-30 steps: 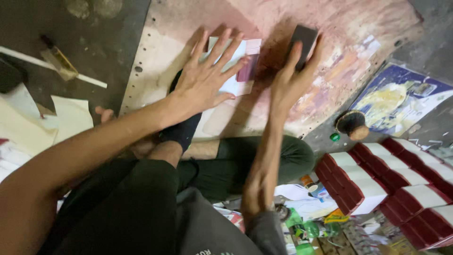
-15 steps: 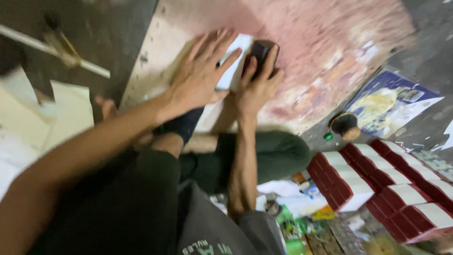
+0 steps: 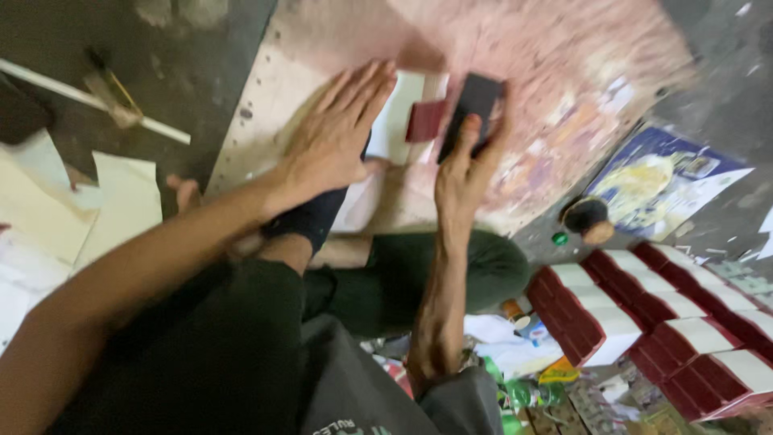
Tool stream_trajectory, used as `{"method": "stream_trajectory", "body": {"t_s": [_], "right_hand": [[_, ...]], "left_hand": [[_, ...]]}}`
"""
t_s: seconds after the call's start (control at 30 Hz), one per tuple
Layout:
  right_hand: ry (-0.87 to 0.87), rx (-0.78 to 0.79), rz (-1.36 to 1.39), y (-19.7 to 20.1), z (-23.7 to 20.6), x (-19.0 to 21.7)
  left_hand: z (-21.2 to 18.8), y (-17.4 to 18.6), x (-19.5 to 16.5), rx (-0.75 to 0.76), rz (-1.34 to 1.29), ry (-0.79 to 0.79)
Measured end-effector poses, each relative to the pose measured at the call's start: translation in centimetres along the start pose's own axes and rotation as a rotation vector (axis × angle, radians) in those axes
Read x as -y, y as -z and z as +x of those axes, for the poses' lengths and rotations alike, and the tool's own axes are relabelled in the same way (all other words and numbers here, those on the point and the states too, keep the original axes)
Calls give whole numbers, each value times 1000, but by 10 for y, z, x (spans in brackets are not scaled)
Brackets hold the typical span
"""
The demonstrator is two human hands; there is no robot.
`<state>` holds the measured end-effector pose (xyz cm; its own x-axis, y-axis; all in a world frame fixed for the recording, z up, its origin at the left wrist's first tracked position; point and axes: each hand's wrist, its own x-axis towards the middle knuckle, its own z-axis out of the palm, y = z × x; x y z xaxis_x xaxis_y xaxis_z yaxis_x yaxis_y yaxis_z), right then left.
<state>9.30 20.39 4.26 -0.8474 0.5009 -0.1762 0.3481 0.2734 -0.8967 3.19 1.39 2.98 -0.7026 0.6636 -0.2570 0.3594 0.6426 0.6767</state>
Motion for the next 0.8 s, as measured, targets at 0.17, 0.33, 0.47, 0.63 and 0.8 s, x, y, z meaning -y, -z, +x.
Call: {"method": "stream_trajectory", "body": {"t_s": [0.17,0.33,0.47,0.63,0.8], "right_hand": [[758,-173,-590,3,-4,-11],[416,8,-863,1,10,-35],[526,-170,-807,22,35,-35],[370,-58,-498,9,5,-21],[107,14,18,5,-7,-26]], "left_hand": [[1,2,-2,-15,16,3],[9,6,-4,0,-2,10],[19,10,-5,-105,108,-121],[48,13,3,-134,180,-297],[95,22,-8,28,267,-581]]}}
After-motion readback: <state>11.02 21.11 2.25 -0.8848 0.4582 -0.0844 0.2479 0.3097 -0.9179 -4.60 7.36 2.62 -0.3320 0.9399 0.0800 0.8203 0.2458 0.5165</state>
